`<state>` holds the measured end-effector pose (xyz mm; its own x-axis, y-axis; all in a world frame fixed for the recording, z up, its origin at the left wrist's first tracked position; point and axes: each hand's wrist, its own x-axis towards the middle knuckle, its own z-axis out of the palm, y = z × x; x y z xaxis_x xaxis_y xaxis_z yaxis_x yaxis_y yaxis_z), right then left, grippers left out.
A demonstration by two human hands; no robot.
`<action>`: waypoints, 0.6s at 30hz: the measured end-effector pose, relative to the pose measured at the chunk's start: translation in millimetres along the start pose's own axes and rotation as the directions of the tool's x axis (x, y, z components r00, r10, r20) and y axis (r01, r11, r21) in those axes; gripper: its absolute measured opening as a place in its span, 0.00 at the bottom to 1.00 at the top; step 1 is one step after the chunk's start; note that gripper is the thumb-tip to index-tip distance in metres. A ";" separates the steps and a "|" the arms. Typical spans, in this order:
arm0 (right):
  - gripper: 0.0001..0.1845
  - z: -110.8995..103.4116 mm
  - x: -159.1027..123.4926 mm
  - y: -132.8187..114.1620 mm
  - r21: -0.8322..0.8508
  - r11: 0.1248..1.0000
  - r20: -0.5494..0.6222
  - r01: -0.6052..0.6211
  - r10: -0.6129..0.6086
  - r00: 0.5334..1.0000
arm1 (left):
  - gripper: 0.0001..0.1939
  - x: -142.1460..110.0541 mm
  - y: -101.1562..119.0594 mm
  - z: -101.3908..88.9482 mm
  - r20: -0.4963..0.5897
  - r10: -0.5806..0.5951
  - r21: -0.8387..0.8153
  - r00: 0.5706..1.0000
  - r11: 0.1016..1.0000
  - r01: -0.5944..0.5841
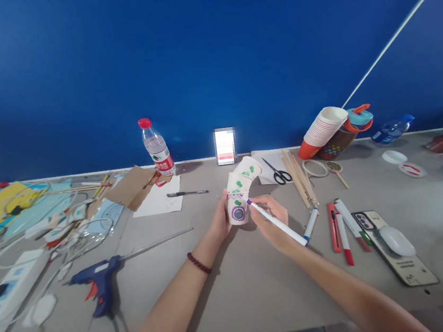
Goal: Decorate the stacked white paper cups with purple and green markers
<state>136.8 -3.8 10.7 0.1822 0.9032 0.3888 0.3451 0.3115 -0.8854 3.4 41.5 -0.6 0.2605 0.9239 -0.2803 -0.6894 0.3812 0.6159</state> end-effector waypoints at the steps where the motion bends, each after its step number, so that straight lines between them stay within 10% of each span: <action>1: 0.06 0.1 0.0 -0.2 0.001 1.000 0.001 -0.001 0.001 1.000 | 0.22 0.1 -0.1 0.0 0.004 0.001 -0.004 1.000 1.000 -0.001; 18: 0.07 -0.4 0.4 -6.1 -0.016 0.998 -0.005 -0.057 0.057 0.998 | 0.24 0.9 -1.7 -1.5 -0.009 -0.006 0.021 1.000 1.000 0.006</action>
<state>135.2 -5.5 16.3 0.2064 0.9177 0.3394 0.3486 0.2552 -0.9019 3.8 41.6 -3.0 0.2582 0.9213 -0.2907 -0.6733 0.3874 0.6298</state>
